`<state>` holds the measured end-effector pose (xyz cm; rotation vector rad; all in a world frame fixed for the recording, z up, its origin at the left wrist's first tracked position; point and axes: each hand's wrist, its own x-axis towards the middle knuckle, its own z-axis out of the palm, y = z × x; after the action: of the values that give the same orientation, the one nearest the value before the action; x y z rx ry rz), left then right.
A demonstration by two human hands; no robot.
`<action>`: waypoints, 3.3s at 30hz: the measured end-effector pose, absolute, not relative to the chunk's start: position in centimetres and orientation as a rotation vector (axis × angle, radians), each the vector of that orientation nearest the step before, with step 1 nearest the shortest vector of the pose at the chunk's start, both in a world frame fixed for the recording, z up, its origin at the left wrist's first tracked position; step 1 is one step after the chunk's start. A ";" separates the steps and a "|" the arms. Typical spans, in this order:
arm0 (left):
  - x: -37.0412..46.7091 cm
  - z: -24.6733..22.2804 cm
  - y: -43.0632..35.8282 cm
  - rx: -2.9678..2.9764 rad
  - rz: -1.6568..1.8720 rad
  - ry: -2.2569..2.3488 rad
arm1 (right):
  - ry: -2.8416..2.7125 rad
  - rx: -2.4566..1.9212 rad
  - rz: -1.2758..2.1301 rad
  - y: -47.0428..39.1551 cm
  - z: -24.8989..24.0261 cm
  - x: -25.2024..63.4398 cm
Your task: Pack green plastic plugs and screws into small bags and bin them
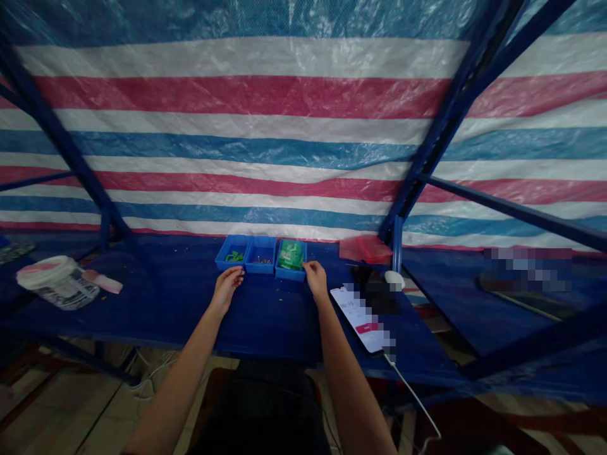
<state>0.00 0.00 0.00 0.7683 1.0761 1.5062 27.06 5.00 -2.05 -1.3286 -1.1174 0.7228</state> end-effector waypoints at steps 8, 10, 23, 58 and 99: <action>0.0 0.2 0.0 0.766 1.497 1.087 | -1.143 -1.382 0.646 2.4 -1.2 26.9; 0.0 0.2 0.0 0.761 1.497 1.086 | -1.127 -1.392 0.607 1.5 -0.7 26.9; 0.1 -0.3 0.2 0.815 1.501 1.099 | -1.155 -1.401 0.555 -4.2 1.3 27.5; 2.8 0.3 -1.9 1.756 1.060 1.053 | -2.304 -1.550 -0.345 -9.3 8.8 16.9; 3.7 0.8 -3.7 2.583 0.699 1.024 | -1.934 -1.196 -0.169 -2.1 9.2 23.8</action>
<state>3.68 -3.73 0.80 2.5832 1.0237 0.6993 23.84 -2.11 9.18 -1.1964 -1.9341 -0.1690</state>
